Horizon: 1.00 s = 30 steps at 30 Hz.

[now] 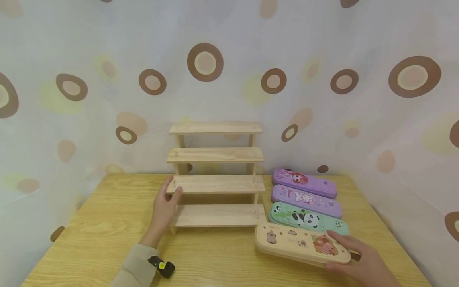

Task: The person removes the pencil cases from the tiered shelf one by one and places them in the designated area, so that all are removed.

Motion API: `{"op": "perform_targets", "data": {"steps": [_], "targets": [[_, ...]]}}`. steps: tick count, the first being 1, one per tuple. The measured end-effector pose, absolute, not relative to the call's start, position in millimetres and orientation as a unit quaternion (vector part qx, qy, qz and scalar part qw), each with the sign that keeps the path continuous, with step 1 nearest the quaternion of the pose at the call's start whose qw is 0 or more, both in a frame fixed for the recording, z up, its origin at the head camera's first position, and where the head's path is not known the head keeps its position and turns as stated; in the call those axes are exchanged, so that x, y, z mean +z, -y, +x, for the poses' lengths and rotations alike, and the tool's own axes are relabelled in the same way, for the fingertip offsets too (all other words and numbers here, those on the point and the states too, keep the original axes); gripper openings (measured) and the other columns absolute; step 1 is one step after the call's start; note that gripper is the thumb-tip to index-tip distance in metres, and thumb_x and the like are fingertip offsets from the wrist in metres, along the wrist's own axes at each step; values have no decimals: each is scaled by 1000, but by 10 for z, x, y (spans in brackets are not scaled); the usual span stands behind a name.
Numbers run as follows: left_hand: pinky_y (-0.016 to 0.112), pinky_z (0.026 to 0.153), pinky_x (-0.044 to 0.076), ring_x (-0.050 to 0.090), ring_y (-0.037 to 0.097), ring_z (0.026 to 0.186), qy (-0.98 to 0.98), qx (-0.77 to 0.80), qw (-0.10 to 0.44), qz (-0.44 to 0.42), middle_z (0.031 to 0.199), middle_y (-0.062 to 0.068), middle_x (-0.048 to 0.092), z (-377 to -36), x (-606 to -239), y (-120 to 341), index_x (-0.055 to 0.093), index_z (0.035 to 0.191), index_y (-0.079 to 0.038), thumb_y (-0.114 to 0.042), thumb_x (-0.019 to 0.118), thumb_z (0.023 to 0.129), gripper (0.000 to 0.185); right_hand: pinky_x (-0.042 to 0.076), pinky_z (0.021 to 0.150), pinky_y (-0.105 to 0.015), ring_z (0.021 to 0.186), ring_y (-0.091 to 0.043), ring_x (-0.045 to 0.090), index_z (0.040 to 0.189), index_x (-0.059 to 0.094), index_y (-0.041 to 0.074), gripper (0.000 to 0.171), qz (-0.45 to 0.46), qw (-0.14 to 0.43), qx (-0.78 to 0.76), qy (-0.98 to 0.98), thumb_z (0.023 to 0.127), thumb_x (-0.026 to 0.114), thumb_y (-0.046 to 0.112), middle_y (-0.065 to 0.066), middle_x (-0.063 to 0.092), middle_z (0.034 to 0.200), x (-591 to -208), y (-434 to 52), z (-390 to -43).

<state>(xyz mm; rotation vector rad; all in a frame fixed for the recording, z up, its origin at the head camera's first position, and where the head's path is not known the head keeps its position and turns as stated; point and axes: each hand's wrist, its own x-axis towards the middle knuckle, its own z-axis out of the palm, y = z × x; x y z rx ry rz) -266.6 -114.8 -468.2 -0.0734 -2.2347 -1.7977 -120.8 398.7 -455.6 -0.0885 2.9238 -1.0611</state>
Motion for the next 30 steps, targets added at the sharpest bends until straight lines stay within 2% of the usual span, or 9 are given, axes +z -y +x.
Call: {"op": "perform_targets", "data": {"steps": [2, 3, 8, 12, 16, 19, 21, 28, 30], "targets": [[30, 72, 45, 47, 19, 75, 771, -622, 134, -24, 117, 11, 58, -2660, -4678, 1148, 35, 154, -26, -49, 58, 97, 65, 51, 73, -18, 123, -59, 40, 150, 44, 12, 79, -23, 28, -348, -937, 83, 82, 30, -45, 33, 140, -4560, -4013, -1187], [30, 71, 44, 46, 20, 74, 771, -623, 132, -23, 112, 12, 58, -2655, -4676, 1149, 35, 154, -26, -49, 58, 98, 65, 51, 73, -18, 124, -61, 38, 150, 43, 12, 81, -20, 33, -349, -936, 82, 82, 31, -46, 32, 140, -4564, -4024, -1178], [32, 77, 45, 48, 20, 78, 772, -621, 132, -26, 123, 13, 57, -2632, -4654, 1153, 35, 154, -23, -46, 57, 99, 64, 53, 73, -19, 125, -59, 38, 150, 43, 9, 87, -6, 48, -342, -938, 78, 84, 38, -40, 37, 141, -4598, -4054, -1162], [35, 81, 46, 51, 22, 83, 772, -621, 132, -27, 128, 13, 56, -2630, -4641, 1155, 35, 154, -24, -46, 57, 99, 63, 57, 79, -33, 124, -58, 39, 151, 41, 8, 91, 9, 63, -339, -939, 78, 83, 42, -36, 39, 141, -4624, -4079, -1168], [32, 73, 46, 51, 21, 78, 773, -621, 132, -24, 108, 11, 62, -2635, -4640, 1156, 35, 153, -27, -46, 57, 99, 62, 56, 81, -44, 117, -40, 51, 150, 44, 8, 87, 0, 70, -325, -943, 80, 81, 44, -26, 45, 136, -4647, -4100, -1185], [30, 66, 45, 49, 19, 74, 774, -617, 137, -25, 97, 10, 62, -2640, -4647, 1156, 35, 154, -25, -46, 57, 99, 63, 57, 78, -38, 107, -9, 52, 144, 52, 10, 80, -32, 51, -298, -953, 79, 82, 43, -12, 48, 128, -4673, -4120, -1207], [30, 65, 45, 49, 19, 73, 775, -616, 139, -26, 96, 10, 62, -2646, -4652, 1154, 35, 154, -24, -45, 58, 99, 63, 57, 75, -34, 100, 3, 48, 140, 56, 9, 76, -56, 38, -288, -955, 77, 84, 41, -10, 50, 125, -4693, -4139, -1219], [31, 69, 47, 52, 21, 79, 777, -614, 135, -27, 115, 11, 59, -2657, -4673, 1145, 34, 154, -26, -47, 56, 99, 63, 55, 71, -25, 93, 4, 50, 139, 52, 2, 72, -86, 80, -314, -942, 81, 83, 33, -15, 49, 121, -4746, -4202, -1255], [32, 68, 47, 52, 21, 79, 777, -615, 133, -26, 112, 8, 59, -2660, -4677, 1143, 33, 154, -27, -48, 56, 99, 63, 54, 70, -25, 93, 4, 50, 138, 51, 1, 72, -92, 81, -320, -939, 82, 82, 32, -15, 48, 121, -4751, -4208, -1260]]}}
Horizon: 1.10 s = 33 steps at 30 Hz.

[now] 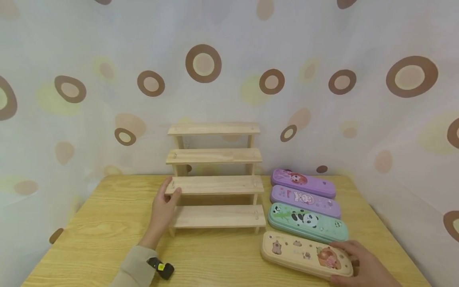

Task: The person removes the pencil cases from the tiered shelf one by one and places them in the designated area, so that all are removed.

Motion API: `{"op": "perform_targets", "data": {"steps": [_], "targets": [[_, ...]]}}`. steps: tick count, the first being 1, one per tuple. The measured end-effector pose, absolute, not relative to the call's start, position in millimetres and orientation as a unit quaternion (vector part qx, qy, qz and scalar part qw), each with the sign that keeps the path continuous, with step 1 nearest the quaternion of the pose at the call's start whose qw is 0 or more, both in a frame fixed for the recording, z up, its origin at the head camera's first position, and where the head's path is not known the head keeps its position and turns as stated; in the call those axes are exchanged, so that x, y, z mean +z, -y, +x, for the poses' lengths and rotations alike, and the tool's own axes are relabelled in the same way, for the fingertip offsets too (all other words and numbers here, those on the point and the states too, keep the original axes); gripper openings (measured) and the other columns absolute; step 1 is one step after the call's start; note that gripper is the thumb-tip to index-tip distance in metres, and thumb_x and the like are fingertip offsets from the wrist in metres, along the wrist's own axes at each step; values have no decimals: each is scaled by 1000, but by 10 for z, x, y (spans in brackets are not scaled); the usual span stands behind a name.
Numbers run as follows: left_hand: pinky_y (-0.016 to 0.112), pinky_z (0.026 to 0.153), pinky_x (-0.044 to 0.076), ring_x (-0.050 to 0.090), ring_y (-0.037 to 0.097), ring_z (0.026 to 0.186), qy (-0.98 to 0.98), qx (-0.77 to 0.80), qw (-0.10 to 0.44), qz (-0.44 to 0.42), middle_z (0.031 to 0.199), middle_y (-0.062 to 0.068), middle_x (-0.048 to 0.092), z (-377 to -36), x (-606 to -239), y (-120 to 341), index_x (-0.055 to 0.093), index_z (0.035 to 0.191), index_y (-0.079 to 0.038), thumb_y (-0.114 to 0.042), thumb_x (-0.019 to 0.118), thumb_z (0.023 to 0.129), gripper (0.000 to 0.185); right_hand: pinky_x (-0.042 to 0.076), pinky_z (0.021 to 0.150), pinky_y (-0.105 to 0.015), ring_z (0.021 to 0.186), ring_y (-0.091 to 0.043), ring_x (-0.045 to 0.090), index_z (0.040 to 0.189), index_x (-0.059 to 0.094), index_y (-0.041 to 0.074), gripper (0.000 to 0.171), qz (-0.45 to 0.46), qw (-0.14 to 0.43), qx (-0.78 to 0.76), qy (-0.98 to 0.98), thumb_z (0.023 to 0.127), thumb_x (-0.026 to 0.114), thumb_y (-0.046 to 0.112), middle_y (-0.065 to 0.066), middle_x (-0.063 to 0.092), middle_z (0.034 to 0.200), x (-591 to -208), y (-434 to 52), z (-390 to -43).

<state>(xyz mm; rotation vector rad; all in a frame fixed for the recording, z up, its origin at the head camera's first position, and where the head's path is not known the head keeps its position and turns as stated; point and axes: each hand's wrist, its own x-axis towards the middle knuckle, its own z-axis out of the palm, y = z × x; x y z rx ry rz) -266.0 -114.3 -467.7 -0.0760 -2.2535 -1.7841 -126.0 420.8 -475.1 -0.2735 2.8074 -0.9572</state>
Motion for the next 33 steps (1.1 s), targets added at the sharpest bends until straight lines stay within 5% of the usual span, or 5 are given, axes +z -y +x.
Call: {"op": "perform_targets", "data": {"steps": [6, 10, 18, 23, 33], "targets": [[33, 68, 46, 50, 21, 76, 778, -614, 131, -26, 109, 8, 59, -2652, -4672, 1143, 34, 154, -28, -50, 56, 98, 64, 53, 68, -25, 89, 2, 50, 137, 50, 2, 66, -97, 93, -337, -932, 85, 80, 29, -15, 47, 121, -4738, -4208, -1255], [35, 72, 47, 51, 22, 80, 776, -617, 126, -29, 129, 4, 54, -2648, -4676, 1147, 33, 154, -29, -51, 56, 97, 65, 51, 66, -25, 89, 2, 49, 135, 53, 6, 60, -98, 76, -319, -939, 86, 79, 30, -10, 50, 119, -4696, -4184, -1253], [36, 75, 47, 50, 22, 81, 777, -615, 130, -27, 141, 3, 47, -2659, -4675, 1147, 33, 154, -29, -53, 56, 97, 66, 48, 68, -25, 97, 2, 48, 130, 60, 19, 53, -84, -26, -263, -961, 83, 81, 34, 2, 55, 124, -4549, -4048, -1274], [39, 84, 47, 52, 22, 89, 780, -611, 131, -27, 154, -1, 35, -2671, -4686, 1145, 33, 154, -30, -56, 55, 96, 67, 48, 69, -25, 100, 1, 48, 128, 63, 20, 51, -138, -104, -288, -942, 81, 83, 21, 15, 53, 123, -4510, -3944, -1334], [37, 82, 47, 51, 21, 86, 781, -611, 129, -25, 152, 0, 38, -2664, -4685, 1142, 34, 153, -30, -53, 56, 97, 64, 50, 76, -25, 110, 1, 50, 126, 65, 17, 47, -191, -133, -338, -912, 82, 82, 12, 6, 58, 123, -4399, -3546, -1555]]}}
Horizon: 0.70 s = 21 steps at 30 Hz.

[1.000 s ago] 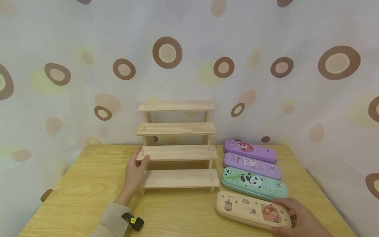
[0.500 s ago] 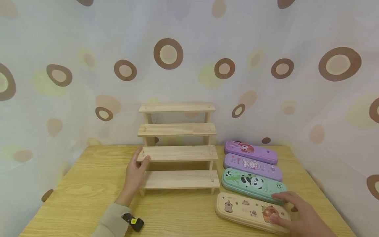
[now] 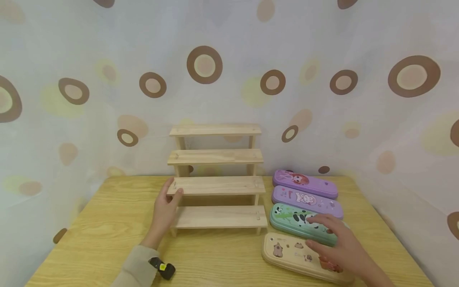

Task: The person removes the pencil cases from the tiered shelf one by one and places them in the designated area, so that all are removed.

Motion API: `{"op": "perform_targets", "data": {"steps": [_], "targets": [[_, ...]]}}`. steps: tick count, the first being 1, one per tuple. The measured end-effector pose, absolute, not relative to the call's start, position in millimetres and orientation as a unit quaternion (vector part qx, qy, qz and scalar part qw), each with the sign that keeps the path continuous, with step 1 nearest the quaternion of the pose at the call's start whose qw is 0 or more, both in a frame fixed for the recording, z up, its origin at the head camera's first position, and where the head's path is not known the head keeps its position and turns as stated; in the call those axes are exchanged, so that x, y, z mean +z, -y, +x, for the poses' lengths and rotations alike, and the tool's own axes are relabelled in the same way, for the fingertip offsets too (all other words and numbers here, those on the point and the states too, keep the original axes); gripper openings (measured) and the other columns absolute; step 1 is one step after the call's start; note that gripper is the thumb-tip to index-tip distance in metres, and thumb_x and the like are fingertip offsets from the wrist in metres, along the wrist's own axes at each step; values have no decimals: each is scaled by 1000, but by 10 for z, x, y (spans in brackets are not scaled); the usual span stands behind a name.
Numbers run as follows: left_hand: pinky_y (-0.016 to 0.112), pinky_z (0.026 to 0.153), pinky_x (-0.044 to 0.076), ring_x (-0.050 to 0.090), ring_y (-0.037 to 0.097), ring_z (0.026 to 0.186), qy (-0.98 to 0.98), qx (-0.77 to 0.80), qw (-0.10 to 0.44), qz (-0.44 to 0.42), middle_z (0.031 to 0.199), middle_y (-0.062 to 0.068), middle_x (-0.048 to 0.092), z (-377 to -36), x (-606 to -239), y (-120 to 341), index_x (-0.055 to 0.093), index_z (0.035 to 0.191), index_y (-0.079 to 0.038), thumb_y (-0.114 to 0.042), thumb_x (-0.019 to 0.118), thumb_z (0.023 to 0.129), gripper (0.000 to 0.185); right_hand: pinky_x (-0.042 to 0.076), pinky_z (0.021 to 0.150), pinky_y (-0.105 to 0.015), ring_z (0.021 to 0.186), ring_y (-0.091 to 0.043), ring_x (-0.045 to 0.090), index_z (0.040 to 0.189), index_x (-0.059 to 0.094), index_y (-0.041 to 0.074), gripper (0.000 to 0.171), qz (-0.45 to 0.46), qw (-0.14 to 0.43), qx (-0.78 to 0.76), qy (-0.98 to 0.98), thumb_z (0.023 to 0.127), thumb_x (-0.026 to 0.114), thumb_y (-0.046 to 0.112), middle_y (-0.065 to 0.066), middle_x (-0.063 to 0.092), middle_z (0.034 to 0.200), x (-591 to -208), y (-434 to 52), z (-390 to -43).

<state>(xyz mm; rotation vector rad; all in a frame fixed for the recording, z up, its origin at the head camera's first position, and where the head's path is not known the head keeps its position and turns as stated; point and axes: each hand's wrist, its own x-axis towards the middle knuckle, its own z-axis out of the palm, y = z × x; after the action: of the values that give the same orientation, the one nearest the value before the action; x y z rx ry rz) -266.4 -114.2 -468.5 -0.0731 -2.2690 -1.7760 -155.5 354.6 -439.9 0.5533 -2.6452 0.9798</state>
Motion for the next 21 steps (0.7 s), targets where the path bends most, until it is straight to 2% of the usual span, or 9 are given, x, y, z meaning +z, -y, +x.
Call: {"op": "perform_targets", "data": {"steps": [4, 5, 8, 11, 15, 19, 21], "targets": [[35, 71, 45, 48, 21, 76, 778, -614, 130, -25, 132, 4, 53, -2651, -4682, 1145, 34, 153, -30, -51, 56, 98, 63, 49, 79, -27, 112, 0, 48, 129, 63, 15, 51, 222, 142, 355, 897, 82, 81, 6, 3, 58, 125, -4350, -3397, -1652], [34, 69, 44, 47, 21, 74, 778, -614, 130, -25, 123, 6, 56, -2648, -4682, 1148, 34, 153, -31, -50, 56, 98, 63, 49, 79, -27, 114, 0, 47, 130, 62, 15, 53, 229, 143, 361, 893, 82, 80, 5, 1, 57, 126, -4342, -3358, -1675], [31, 65, 43, 45, 20, 70, 776, -616, 131, -24, 103, 8, 57, -2649, -4679, 1155, 35, 153, -31, -50, 57, 98, 62, 48, 83, -28, 119, -1, 46, 135, 59, 19, 57, 235, 137, 373, 887, 84, 79, 6, -1, 55, 133, -4326, -3243, -1746], [31, 62, 43, 46, 19, 69, 777, -615, 134, -26, 93, 11, 57, -2647, -4672, 1157, 34, 154, -29, -48, 57, 98, 63, 48, 86, -30, 124, -2, 44, 139, 56, 23, 59, 235, 127, 387, 883, 86, 77, 7, -2, 52, 139, -4318, -3136, -1819], [32, 64, 44, 47, 20, 72, 777, -614, 134, -26, 100, 10, 58, -2644, -4664, 1157, 34, 154, -27, -48, 57, 98, 63, 47, 90, -30, 128, -3, 42, 142, 53, 25, 60, 237, 114, 408, 874, 88, 75, 9, -2, 49, 144, -4313, -3013, -1904], [33, 68, 45, 48, 21, 74, 777, -615, 133, -22, 120, 6, 57, -2649, -4663, 1162, 35, 154, -27, -48, 57, 98, 63, 47, 92, -27, 130, -2, 41, 144, 51, 22, 62, 250, 125, 418, 864, 88, 75, 7, -6, 48, 145, -4311, -2895, -1990], [34, 69, 45, 49, 21, 76, 777, -615, 132, -22, 125, 7, 56, -2651, -4659, 1167, 35, 154, -28, -48, 57, 98, 63, 47, 92, -27, 132, -2, 39, 144, 51, 20, 64, 257, 133, 426, 857, 87, 75, 5, -6, 47, 146, -4304, -2836, -2030]]}}
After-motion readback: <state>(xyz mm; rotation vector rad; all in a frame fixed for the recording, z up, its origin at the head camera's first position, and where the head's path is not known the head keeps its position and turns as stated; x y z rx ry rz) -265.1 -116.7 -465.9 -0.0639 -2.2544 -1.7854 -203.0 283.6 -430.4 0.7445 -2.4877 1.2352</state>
